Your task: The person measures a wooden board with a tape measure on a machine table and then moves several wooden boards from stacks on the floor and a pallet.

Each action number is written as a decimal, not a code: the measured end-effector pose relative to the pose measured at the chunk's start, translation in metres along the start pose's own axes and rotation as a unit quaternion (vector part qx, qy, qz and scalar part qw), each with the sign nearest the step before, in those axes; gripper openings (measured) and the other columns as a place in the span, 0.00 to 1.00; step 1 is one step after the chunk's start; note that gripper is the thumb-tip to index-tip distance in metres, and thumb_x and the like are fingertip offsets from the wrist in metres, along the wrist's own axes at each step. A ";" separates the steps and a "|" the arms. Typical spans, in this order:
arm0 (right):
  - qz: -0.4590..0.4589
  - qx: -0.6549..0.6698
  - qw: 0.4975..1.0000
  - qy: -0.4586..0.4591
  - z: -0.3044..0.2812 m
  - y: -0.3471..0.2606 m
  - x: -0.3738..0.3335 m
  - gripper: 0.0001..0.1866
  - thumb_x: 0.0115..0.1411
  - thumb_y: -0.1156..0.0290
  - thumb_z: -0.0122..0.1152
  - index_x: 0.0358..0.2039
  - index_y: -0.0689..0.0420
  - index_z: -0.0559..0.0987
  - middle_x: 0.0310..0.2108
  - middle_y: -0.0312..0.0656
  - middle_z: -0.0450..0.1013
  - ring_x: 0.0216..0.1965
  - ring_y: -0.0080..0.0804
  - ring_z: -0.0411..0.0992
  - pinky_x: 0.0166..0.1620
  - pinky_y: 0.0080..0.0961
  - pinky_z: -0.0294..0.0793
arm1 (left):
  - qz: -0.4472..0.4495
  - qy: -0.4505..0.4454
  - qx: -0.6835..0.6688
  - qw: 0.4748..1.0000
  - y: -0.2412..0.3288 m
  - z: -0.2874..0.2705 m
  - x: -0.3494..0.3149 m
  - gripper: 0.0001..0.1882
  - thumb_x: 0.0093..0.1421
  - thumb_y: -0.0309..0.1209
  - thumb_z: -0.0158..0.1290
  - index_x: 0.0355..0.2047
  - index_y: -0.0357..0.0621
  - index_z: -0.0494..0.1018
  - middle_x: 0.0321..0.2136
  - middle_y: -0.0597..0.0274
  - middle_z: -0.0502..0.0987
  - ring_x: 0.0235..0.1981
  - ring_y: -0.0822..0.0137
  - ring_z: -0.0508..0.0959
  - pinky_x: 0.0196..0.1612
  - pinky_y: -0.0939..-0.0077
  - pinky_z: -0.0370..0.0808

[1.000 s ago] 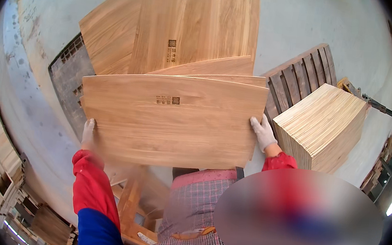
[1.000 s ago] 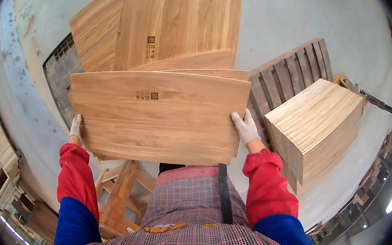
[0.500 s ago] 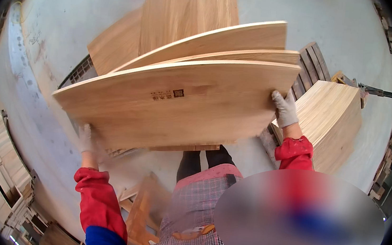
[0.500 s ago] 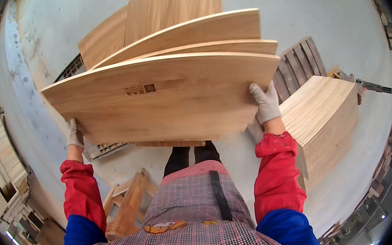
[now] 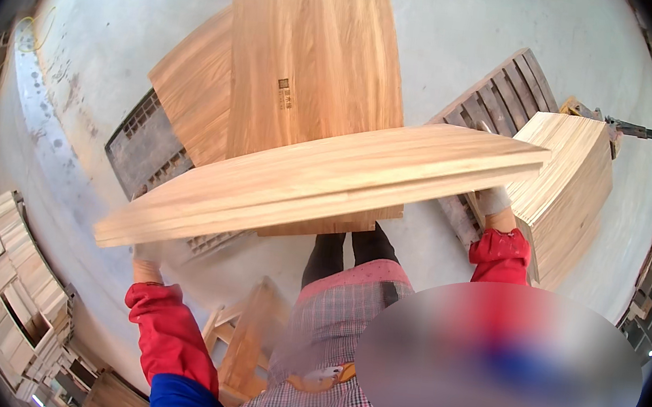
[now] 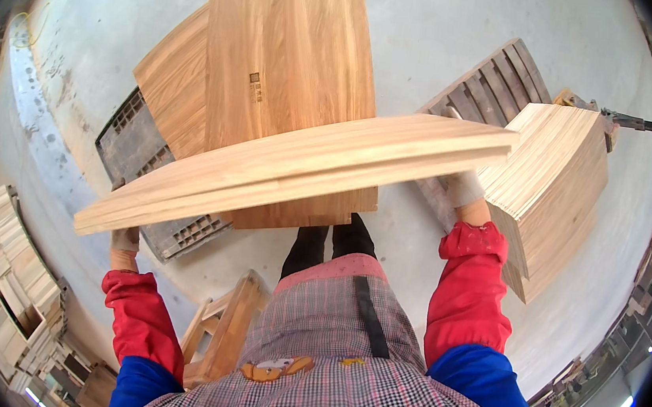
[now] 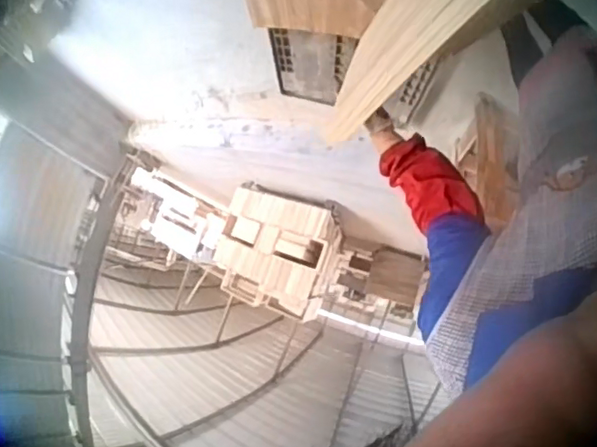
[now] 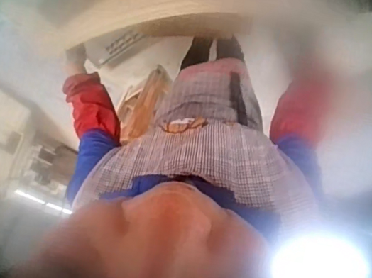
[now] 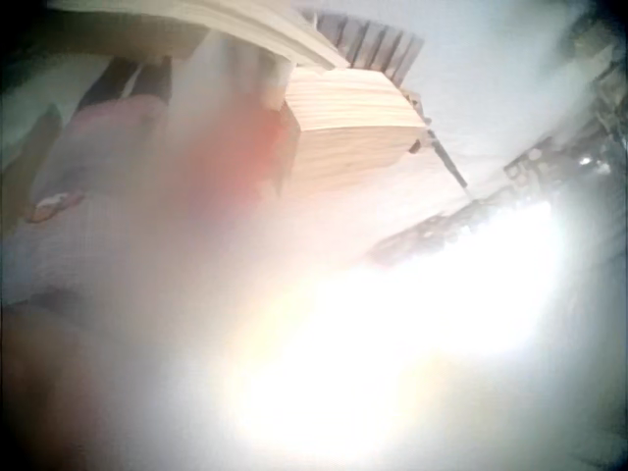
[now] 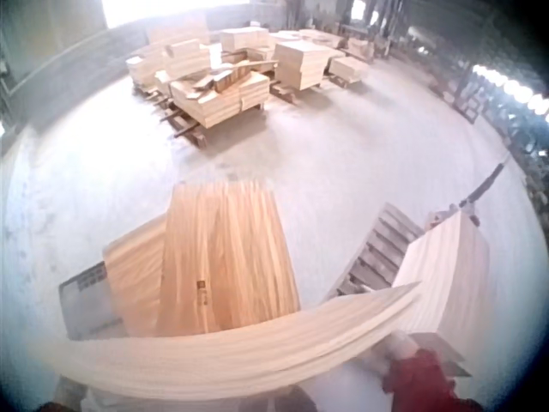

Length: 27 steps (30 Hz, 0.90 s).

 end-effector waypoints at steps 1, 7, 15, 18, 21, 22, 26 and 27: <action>0.002 -0.004 1.000 0.007 -0.003 0.003 -0.005 0.42 0.40 0.46 0.65 0.52 0.55 0.64 0.47 0.33 0.64 0.48 0.26 0.61 0.52 0.26 0.60 | -0.029 0.045 -0.028 0.998 -0.005 -0.003 -0.003 0.38 0.51 0.42 0.58 0.58 0.44 0.54 0.54 0.62 0.63 0.55 0.65 0.63 0.58 0.68 0.59; 0.009 -0.021 0.999 0.036 -0.018 0.021 -0.022 0.39 0.43 0.50 0.65 0.52 0.55 0.64 0.47 0.34 0.64 0.48 0.27 0.62 0.51 0.26 0.62 | -0.026 0.082 -0.050 0.995 -0.003 0.005 -0.010 0.37 0.51 0.40 0.58 0.57 0.43 0.55 0.53 0.62 0.63 0.55 0.65 0.63 0.58 0.69 0.59; 0.030 -0.012 0.999 0.032 -0.016 0.041 -0.019 0.35 0.46 0.55 0.65 0.52 0.54 0.64 0.46 0.36 0.65 0.47 0.29 0.64 0.50 0.26 0.63 | 0.172 0.019 0.237 0.956 0.005 -0.007 0.021 0.32 0.54 0.34 0.55 0.57 0.42 0.56 0.53 0.61 0.63 0.54 0.66 0.63 0.58 0.72 0.59; 0.043 -0.011 0.998 0.054 -0.028 0.047 -0.020 0.33 0.47 0.57 0.65 0.52 0.54 0.64 0.46 0.37 0.65 0.46 0.29 0.64 0.50 0.26 0.64 | 0.184 0.013 0.345 0.920 0.029 0.032 0.031 0.23 0.62 0.34 0.44 0.56 0.42 0.57 0.50 0.61 0.66 0.50 0.66 0.66 0.55 0.72 0.63; 0.053 0.002 0.996 0.068 -0.034 0.048 -0.017 0.32 0.49 0.59 0.65 0.52 0.54 0.64 0.46 0.38 0.65 0.46 0.30 0.65 0.50 0.26 0.65 | 0.139 0.012 0.232 0.963 -0.006 0.009 0.049 0.21 0.61 0.35 0.45 0.53 0.41 0.59 0.47 0.59 0.67 0.49 0.65 0.67 0.54 0.70 0.63; 0.064 0.045 0.995 0.066 -0.034 0.052 -0.012 0.31 0.49 0.60 0.65 0.52 0.54 0.63 0.46 0.38 0.65 0.46 0.30 0.65 0.50 0.26 0.65 | 0.130 0.004 0.243 0.961 -0.019 -0.002 0.054 0.20 0.60 0.34 0.45 0.51 0.41 0.60 0.46 0.59 0.68 0.48 0.64 0.67 0.54 0.69 0.63; 0.154 0.426 0.892 0.005 0.000 0.066 0.017 0.30 0.51 0.63 0.64 0.52 0.54 0.63 0.46 0.39 0.65 0.45 0.31 0.65 0.49 0.26 0.66 | 0.127 -0.022 0.288 0.949 -0.044 -0.106 0.072 0.17 0.58 0.32 0.48 0.46 0.40 0.64 0.41 0.57 0.70 0.45 0.62 0.68 0.52 0.64 0.63; 0.063 0.209 0.975 0.029 -0.018 0.060 0.016 0.25 0.53 0.66 0.61 0.49 0.56 0.65 0.44 0.40 0.67 0.43 0.28 0.67 0.45 0.24 0.68 | 0.090 -0.022 0.298 0.950 -0.048 -0.087 0.081 0.19 0.58 0.33 0.48 0.48 0.37 0.62 0.43 0.55 0.69 0.45 0.62 0.68 0.51 0.65 0.64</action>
Point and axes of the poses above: each hand's wrist, its own x-axis towards the middle knuckle, its own z-axis out of the palm, y = z × x, the point moved 9 cm from there along x, towards the middle knuckle
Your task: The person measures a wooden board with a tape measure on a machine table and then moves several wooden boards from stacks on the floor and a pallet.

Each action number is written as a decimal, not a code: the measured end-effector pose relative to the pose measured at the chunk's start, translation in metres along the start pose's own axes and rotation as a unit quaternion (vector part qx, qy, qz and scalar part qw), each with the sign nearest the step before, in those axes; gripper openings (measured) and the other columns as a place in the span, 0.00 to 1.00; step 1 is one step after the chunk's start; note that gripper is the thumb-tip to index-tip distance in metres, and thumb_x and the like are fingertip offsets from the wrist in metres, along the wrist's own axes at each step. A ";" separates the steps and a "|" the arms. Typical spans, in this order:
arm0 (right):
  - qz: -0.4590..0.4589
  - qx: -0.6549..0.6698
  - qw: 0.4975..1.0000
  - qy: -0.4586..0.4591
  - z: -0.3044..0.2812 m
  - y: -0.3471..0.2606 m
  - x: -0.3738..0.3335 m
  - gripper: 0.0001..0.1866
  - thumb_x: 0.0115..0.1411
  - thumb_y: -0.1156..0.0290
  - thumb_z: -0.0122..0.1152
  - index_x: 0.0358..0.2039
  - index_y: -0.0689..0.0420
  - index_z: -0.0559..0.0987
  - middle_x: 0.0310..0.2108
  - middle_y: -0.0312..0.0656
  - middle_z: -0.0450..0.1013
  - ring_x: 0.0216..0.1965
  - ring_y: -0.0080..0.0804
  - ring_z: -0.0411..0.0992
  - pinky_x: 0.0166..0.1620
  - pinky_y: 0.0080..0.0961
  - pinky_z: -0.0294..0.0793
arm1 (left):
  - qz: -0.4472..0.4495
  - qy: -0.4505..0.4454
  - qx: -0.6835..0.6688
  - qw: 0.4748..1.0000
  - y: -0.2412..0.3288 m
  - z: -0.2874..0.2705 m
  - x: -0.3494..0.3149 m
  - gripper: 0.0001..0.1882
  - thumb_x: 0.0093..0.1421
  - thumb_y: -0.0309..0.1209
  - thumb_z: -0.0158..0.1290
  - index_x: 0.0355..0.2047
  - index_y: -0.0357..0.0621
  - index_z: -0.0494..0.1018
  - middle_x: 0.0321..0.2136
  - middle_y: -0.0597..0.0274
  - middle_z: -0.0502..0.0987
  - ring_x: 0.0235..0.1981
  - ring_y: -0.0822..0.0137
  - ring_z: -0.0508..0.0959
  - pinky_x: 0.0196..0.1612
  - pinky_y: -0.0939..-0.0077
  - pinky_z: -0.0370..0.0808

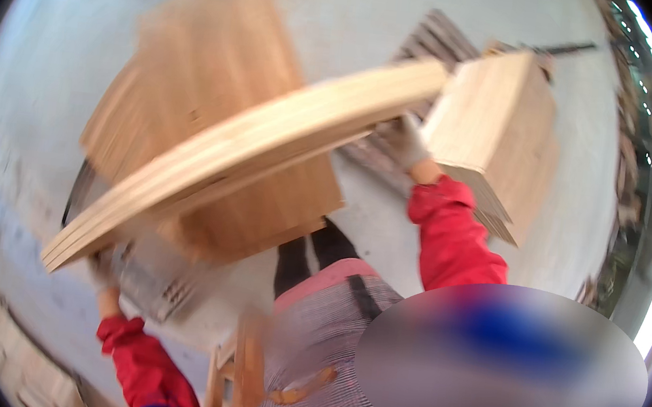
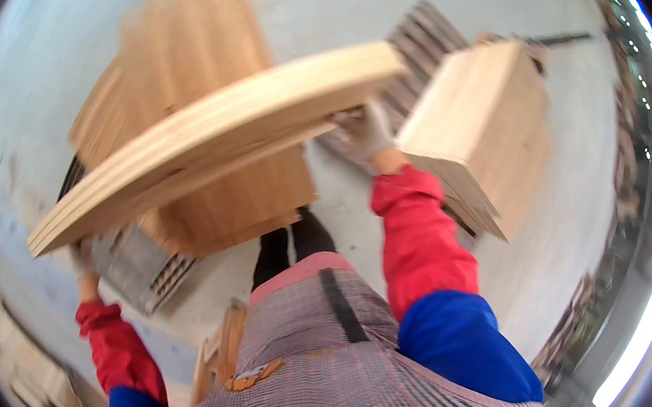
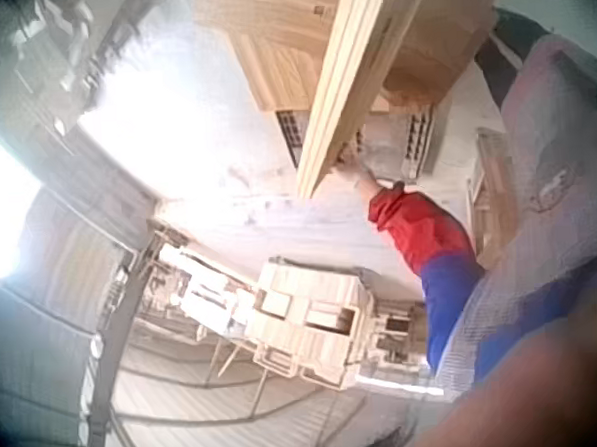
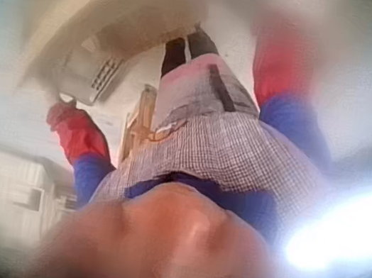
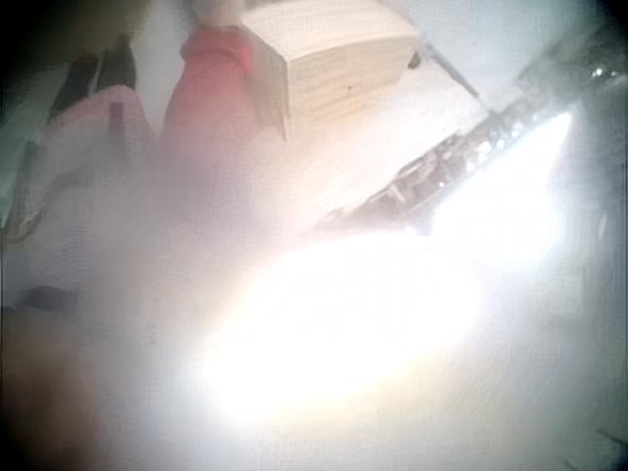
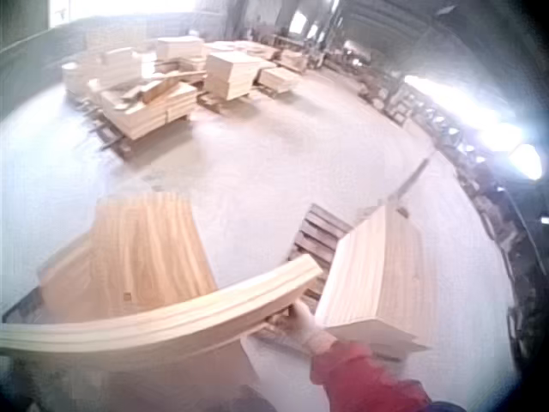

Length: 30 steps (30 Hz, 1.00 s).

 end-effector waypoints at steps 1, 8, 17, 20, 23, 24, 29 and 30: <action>-0.085 -0.225 0.969 0.050 0.001 -0.014 -0.003 0.19 0.54 0.70 0.59 0.46 0.58 0.66 0.41 0.40 0.69 0.40 0.26 0.68 0.40 0.22 0.69 | -0.039 -0.006 0.017 0.999 0.014 0.005 0.002 0.22 0.58 0.33 0.48 0.50 0.35 0.61 0.44 0.53 0.69 0.45 0.61 0.68 0.50 0.67 0.65; 0.175 -0.602 0.750 0.211 -0.073 -0.032 -0.134 0.35 0.55 0.38 0.42 0.35 0.63 0.73 0.36 0.57 0.72 0.40 0.54 0.69 0.42 0.39 0.68 | -0.275 -0.011 -0.011 0.961 0.035 0.073 -0.080 0.32 0.60 0.47 0.44 0.56 0.35 0.55 0.53 0.52 0.63 0.50 0.62 0.65 0.53 0.68 0.63; 0.288 -0.485 0.753 0.339 -0.177 0.015 -0.342 0.32 0.58 0.41 0.37 0.38 0.61 0.74 0.38 0.57 0.71 0.44 0.53 0.68 0.46 0.39 0.65 | -0.299 -0.156 0.085 0.937 0.080 0.160 -0.128 0.44 0.54 0.57 0.47 0.59 0.36 0.49 0.55 0.52 0.59 0.52 0.61 0.63 0.54 0.67 0.60; 0.260 -0.443 0.770 0.378 -0.200 0.032 -0.393 0.31 0.58 0.42 0.37 0.39 0.61 0.73 0.38 0.56 0.71 0.44 0.53 0.67 0.46 0.39 0.65 | -0.260 -0.210 0.097 0.938 0.138 0.197 -0.131 0.46 0.53 0.58 0.46 0.61 0.37 0.46 0.58 0.52 0.56 0.56 0.60 0.60 0.58 0.67 0.55; 0.264 -0.391 0.782 0.408 -0.221 0.042 -0.447 0.31 0.59 0.43 0.37 0.40 0.60 0.73 0.39 0.56 0.71 0.44 0.54 0.67 0.46 0.39 0.65 | -0.216 -0.209 0.131 0.945 0.180 0.223 -0.136 0.46 0.54 0.58 0.46 0.61 0.37 0.46 0.58 0.53 0.56 0.57 0.60 0.59 0.58 0.69 0.54; 0.260 -0.371 0.784 0.425 -0.229 0.047 -0.466 0.31 0.59 0.43 0.37 0.41 0.60 0.73 0.39 0.56 0.71 0.44 0.54 0.67 0.46 0.39 0.65 | -0.199 -0.202 0.140 0.949 0.192 0.231 -0.137 0.46 0.54 0.58 0.47 0.61 0.36 0.46 0.58 0.53 0.56 0.57 0.61 0.58 0.58 0.70 0.54; 0.262 -0.283 0.782 0.491 -0.286 0.080 -0.578 0.31 0.59 0.43 0.37 0.42 0.60 0.72 0.39 0.56 0.71 0.44 0.54 0.67 0.46 0.39 0.65 | -0.087 -0.274 0.163 0.944 0.254 0.307 -0.174 0.46 0.54 0.56 0.48 0.60 0.33 0.46 0.56 0.55 0.59 0.57 0.62 0.59 0.58 0.72 0.55; 0.256 -0.273 0.773 0.513 -0.297 0.082 -0.604 0.30 0.59 0.44 0.38 0.40 0.60 0.72 0.38 0.56 0.71 0.43 0.54 0.67 0.45 0.39 0.65 | -0.071 -0.283 0.167 0.942 0.269 0.328 -0.186 0.46 0.54 0.56 0.49 0.60 0.32 0.47 0.56 0.55 0.60 0.56 0.63 0.60 0.58 0.72 0.55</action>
Point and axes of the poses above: each hand's wrist, its own x-axis towards the middle knuckle, its own z-axis out of the palm, y = z × x, the point moved 9 cm from there along x, towards the middle knuckle
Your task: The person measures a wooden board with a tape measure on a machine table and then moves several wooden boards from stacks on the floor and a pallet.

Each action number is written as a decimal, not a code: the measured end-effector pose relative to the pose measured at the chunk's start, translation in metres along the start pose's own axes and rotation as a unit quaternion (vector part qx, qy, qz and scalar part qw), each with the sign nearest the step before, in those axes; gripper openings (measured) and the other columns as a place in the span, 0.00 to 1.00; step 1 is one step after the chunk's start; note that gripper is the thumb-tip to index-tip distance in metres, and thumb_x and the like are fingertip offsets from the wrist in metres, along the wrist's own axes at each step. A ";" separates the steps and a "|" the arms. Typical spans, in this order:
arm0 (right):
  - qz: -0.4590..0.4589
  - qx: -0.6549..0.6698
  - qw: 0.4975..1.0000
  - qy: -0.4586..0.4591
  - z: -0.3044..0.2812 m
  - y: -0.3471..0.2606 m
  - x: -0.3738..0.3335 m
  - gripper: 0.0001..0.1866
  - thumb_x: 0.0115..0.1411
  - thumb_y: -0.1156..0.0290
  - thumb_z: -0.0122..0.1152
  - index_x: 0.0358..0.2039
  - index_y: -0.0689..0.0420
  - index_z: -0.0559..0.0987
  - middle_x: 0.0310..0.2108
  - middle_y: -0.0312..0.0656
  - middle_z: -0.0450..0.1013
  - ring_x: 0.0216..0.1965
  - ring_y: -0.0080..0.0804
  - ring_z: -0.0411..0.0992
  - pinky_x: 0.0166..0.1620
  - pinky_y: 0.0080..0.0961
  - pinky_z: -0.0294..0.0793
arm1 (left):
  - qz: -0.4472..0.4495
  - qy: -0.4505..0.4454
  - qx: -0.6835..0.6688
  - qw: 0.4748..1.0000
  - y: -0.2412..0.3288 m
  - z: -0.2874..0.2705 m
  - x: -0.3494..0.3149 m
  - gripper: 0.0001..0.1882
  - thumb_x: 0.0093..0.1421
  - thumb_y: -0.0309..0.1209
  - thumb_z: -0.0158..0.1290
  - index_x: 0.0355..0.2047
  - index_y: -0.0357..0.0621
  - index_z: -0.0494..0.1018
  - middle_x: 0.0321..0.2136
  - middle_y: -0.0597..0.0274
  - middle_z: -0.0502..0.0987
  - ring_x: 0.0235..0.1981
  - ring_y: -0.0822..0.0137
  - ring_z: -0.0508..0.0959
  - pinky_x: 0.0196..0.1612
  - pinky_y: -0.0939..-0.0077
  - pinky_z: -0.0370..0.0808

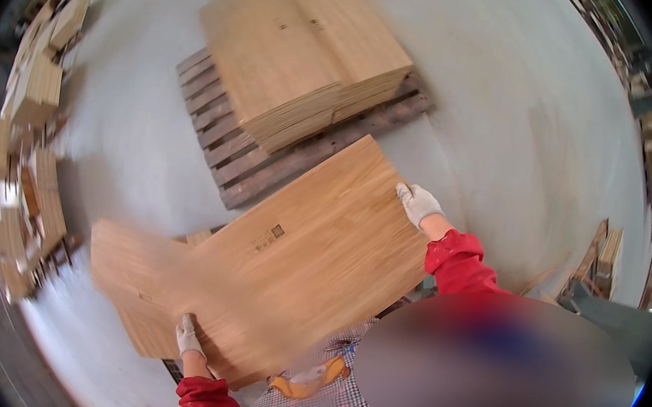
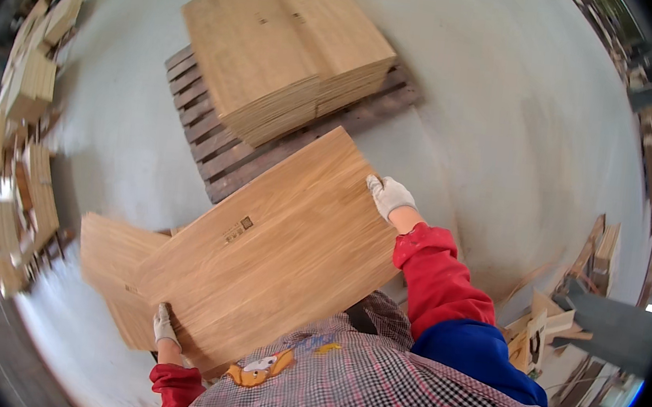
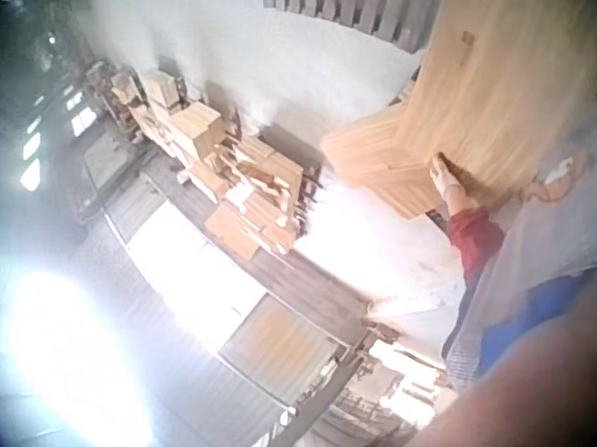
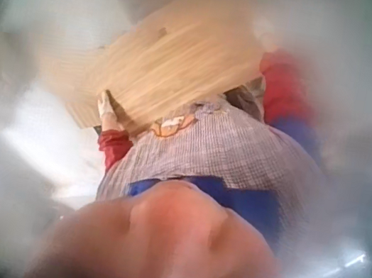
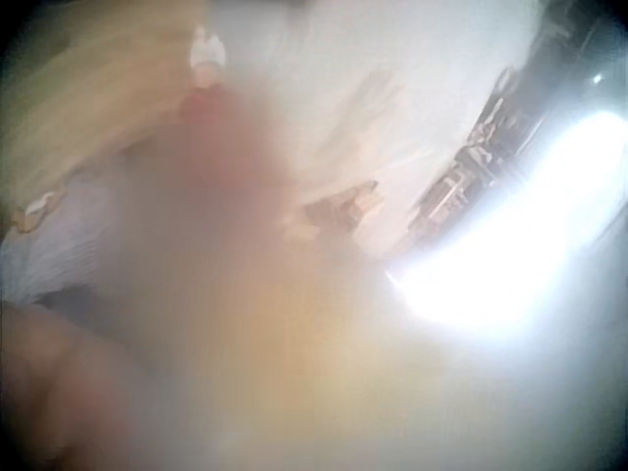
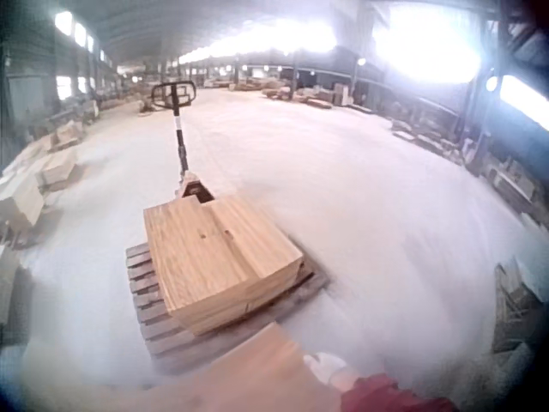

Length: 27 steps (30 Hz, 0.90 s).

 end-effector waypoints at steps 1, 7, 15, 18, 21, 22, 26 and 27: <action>0.005 0.014 1.000 0.024 -0.019 0.015 0.004 0.28 0.60 0.46 0.38 0.38 0.61 0.72 0.36 0.56 0.71 0.41 0.54 0.67 0.44 0.38 0.65 | 0.016 -0.001 0.003 1.000 0.020 0.019 -0.002 0.46 0.54 0.55 0.49 0.60 0.32 0.47 0.55 0.55 0.60 0.56 0.63 0.60 0.57 0.72 0.56; 0.049 0.080 0.993 0.068 -0.105 0.115 0.031 0.28 0.60 0.47 0.40 0.36 0.63 0.72 0.34 0.57 0.71 0.40 0.54 0.67 0.42 0.39 0.65 | 0.094 -0.070 0.018 0.993 0.127 0.141 -0.023 0.37 0.56 0.50 0.49 0.56 0.35 0.56 0.51 0.57 0.66 0.52 0.66 0.64 0.55 0.74 0.60; 0.109 0.189 0.961 0.172 -0.225 0.252 0.091 0.30 0.60 0.46 0.39 0.39 0.64 0.72 0.37 0.57 0.71 0.42 0.52 0.68 0.45 0.38 0.65 | 0.163 -0.175 0.129 0.962 0.294 0.381 -0.055 0.41 0.54 0.50 0.51 0.58 0.34 0.52 0.51 0.55 0.65 0.50 0.64 0.67 0.52 0.72 0.64; 0.129 0.227 0.946 0.191 -0.258 0.284 0.092 0.29 0.61 0.47 0.40 0.40 0.65 0.72 0.36 0.54 0.72 0.40 0.48 0.69 0.44 0.35 0.65 | 0.212 -0.237 0.130 0.939 0.345 0.460 -0.060 0.40 0.54 0.49 0.53 0.55 0.30 0.55 0.50 0.52 0.67 0.49 0.64 0.68 0.50 0.74 0.65; 0.149 0.269 0.925 0.221 -0.279 0.310 0.091 0.29 0.61 0.47 0.40 0.39 0.65 0.72 0.35 0.52 0.72 0.39 0.42 0.68 0.43 0.32 0.65 | 0.236 -0.182 0.191 0.935 0.387 0.512 -0.065 0.36 0.54 0.49 0.53 0.52 0.30 0.59 0.46 0.51 0.69 0.47 0.63 0.69 0.48 0.75 0.66; 0.169 0.267 0.919 0.238 -0.292 0.320 0.096 0.29 0.61 0.47 0.40 0.39 0.65 0.72 0.35 0.50 0.72 0.38 0.39 0.68 0.43 0.31 0.65 | 0.248 -0.188 0.195 0.930 0.407 0.538 -0.084 0.36 0.54 0.48 0.53 0.52 0.31 0.60 0.45 0.50 0.70 0.46 0.63 0.70 0.48 0.74 0.67; 0.215 0.248 0.925 0.191 -0.333 0.356 0.143 0.29 0.61 0.47 0.40 0.39 0.65 0.72 0.36 0.51 0.71 0.39 0.40 0.68 0.43 0.30 0.65 | 0.226 -0.192 0.217 0.930 0.449 0.596 -0.148 0.34 0.54 0.48 0.53 0.51 0.33 0.62 0.43 0.50 0.72 0.44 0.63 0.72 0.46 0.73 0.68; 0.197 0.223 0.932 0.205 -0.353 0.385 0.179 0.29 0.61 0.47 0.39 0.39 0.65 0.72 0.35 0.51 0.71 0.38 0.40 0.68 0.42 0.31 0.65 | 0.219 -0.194 0.206 0.934 0.460 0.617 -0.160 0.34 0.54 0.48 0.53 0.51 0.33 0.62 0.43 0.51 0.73 0.43 0.64 0.72 0.46 0.72 0.68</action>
Point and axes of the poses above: each hand's wrist, its own x-axis towards the middle knuckle, its own z-axis out of the palm, y = z × x, the point moved 9 cm from there along x, towards the middle knuckle
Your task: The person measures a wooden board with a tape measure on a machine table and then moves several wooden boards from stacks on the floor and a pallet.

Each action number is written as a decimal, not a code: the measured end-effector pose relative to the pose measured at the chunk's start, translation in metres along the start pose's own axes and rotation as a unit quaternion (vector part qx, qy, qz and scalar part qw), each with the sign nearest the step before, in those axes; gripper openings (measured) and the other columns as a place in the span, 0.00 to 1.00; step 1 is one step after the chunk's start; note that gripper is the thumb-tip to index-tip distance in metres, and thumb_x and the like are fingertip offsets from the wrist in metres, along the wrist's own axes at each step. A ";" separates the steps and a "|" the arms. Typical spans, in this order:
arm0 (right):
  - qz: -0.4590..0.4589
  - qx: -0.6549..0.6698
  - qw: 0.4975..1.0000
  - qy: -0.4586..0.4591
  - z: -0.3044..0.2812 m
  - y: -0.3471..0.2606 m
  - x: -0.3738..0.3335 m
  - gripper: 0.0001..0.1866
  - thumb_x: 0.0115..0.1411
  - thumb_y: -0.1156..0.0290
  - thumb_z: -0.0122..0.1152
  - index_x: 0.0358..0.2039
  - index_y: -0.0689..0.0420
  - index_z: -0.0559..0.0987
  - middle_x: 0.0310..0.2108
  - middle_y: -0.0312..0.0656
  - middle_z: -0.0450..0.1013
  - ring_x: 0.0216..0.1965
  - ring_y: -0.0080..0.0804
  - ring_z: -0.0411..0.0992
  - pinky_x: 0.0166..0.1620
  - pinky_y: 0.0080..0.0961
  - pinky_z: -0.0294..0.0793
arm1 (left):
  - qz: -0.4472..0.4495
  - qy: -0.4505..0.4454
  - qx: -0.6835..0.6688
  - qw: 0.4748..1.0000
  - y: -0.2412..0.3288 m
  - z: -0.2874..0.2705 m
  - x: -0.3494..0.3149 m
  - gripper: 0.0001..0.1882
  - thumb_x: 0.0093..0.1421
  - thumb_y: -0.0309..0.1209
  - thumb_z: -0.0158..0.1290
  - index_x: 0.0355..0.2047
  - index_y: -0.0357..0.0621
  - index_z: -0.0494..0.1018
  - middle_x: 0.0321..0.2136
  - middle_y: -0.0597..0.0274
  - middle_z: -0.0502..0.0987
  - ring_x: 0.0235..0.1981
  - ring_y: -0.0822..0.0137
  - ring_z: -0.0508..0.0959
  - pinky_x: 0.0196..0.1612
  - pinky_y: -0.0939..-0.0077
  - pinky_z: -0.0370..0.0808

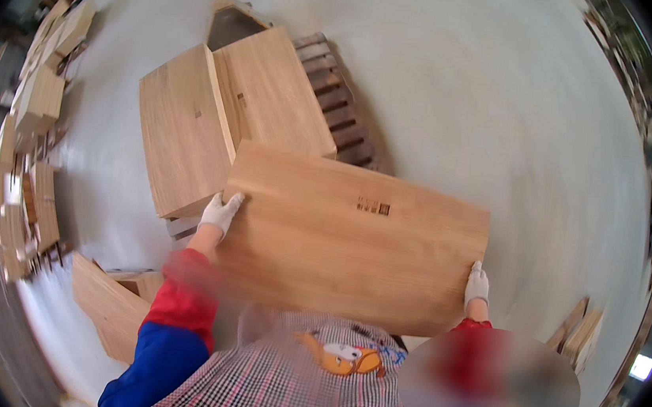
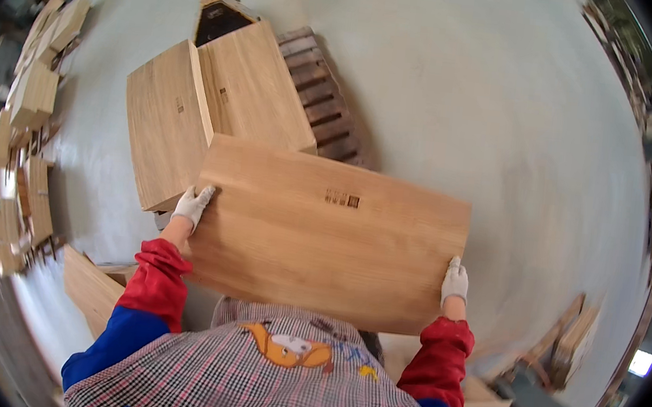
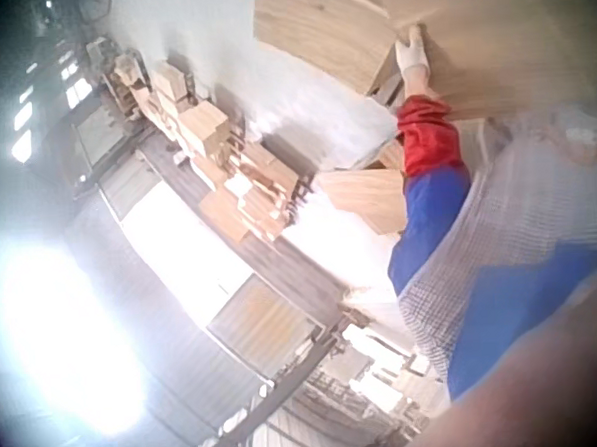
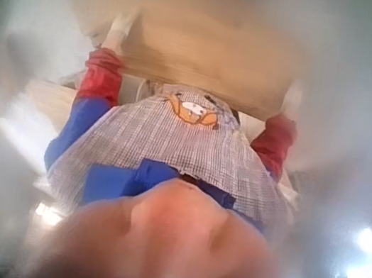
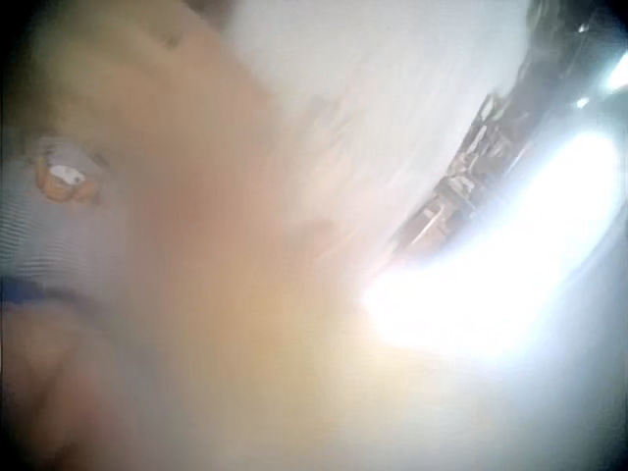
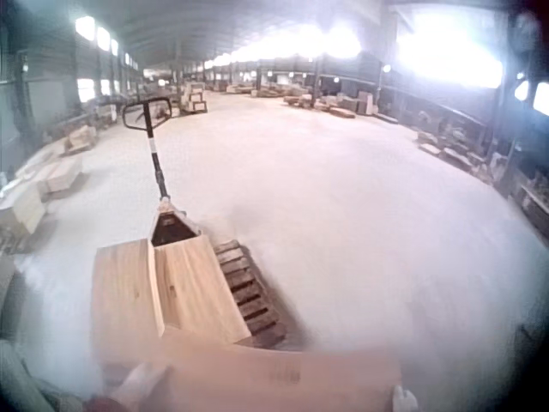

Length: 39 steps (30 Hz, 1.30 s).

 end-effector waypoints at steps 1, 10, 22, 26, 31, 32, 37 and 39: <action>-0.019 -0.018 1.000 -0.002 0.004 -0.016 0.021 0.29 0.61 0.47 0.39 0.39 0.65 0.72 0.35 0.51 0.72 0.38 0.40 0.68 0.42 0.31 0.65 | -0.007 0.033 -0.016 0.999 -0.007 0.001 0.004 0.33 0.54 0.48 0.53 0.50 0.33 0.63 0.42 0.51 0.73 0.42 0.64 0.72 0.45 0.73 0.68; -0.186 -0.122 0.962 -0.159 0.069 -0.266 0.139 0.30 0.61 0.47 0.39 0.38 0.66 0.73 0.35 0.53 0.72 0.38 0.45 0.69 0.42 0.35 0.65 | -0.140 0.156 -0.252 0.945 -0.089 0.029 -0.048 0.34 0.53 0.49 0.54 0.51 0.34 0.62 0.44 0.57 0.71 0.44 0.66 0.70 0.48 0.75 0.65; -0.438 -0.336 0.805 -0.216 0.247 -0.513 0.097 0.33 0.60 0.43 0.36 0.39 0.64 0.73 0.39 0.60 0.70 0.45 0.56 0.66 0.46 0.39 0.64 | -0.332 0.358 -0.298 0.820 -0.186 0.066 -0.131 0.33 0.53 0.48 0.53 0.51 0.33 0.63 0.42 0.53 0.72 0.41 0.64 0.71 0.45 0.72 0.68; -0.470 -0.405 0.747 -0.238 0.296 -0.570 0.059 0.34 0.60 0.43 0.34 0.38 0.65 0.73 0.39 0.60 0.70 0.44 0.56 0.66 0.47 0.39 0.64 | -0.342 0.348 -0.418 0.767 -0.190 0.120 -0.138 0.39 0.53 0.53 0.51 0.55 0.34 0.58 0.48 0.52 0.68 0.47 0.61 0.69 0.50 0.70 0.66; -0.527 -0.454 0.665 -0.272 0.383 -0.616 0.054 0.35 0.59 0.42 0.35 0.39 0.65 0.73 0.39 0.61 0.69 0.46 0.57 0.65 0.48 0.39 0.63 | -0.346 0.358 -0.541 0.678 -0.176 0.171 -0.130 0.35 0.55 0.54 0.47 0.53 0.38 0.60 0.48 0.55 0.69 0.46 0.62 0.70 0.48 0.68 0.67; -0.527 -0.461 0.655 -0.282 0.402 -0.626 0.055 0.34 0.59 0.43 0.35 0.40 0.65 0.73 0.40 0.61 0.69 0.46 0.57 0.65 0.49 0.39 0.63 | -0.360 0.361 -0.547 0.664 -0.178 0.180 -0.125 0.34 0.56 0.53 0.47 0.53 0.39 0.61 0.47 0.56 0.69 0.45 0.63 0.70 0.48 0.67 0.67; -0.572 -0.500 0.580 -0.294 0.513 -0.678 0.046 0.34 0.59 0.43 0.35 0.43 0.64 0.72 0.44 0.61 0.68 0.49 0.56 0.64 0.51 0.38 0.62 | -0.420 0.384 -0.561 0.601 -0.178 0.219 -0.094 0.32 0.58 0.54 0.43 0.53 0.42 0.60 0.47 0.59 0.70 0.45 0.63 0.70 0.48 0.66 0.68; -0.601 -0.512 0.518 -0.328 0.581 -0.692 0.077 0.34 0.59 0.43 0.35 0.45 0.64 0.72 0.45 0.60 0.67 0.49 0.55 0.64 0.52 0.37 0.61 | -0.424 0.395 -0.576 0.577 -0.164 0.229 -0.067 0.32 0.58 0.54 0.43 0.54 0.43 0.60 0.47 0.59 0.70 0.45 0.63 0.70 0.49 0.65 0.67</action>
Point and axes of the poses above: each hand's wrist, its own x-axis towards the middle knuckle, its own z-axis out of the palm, y = z × x, the point moved 9 cm from there along x, towards the middle knuckle
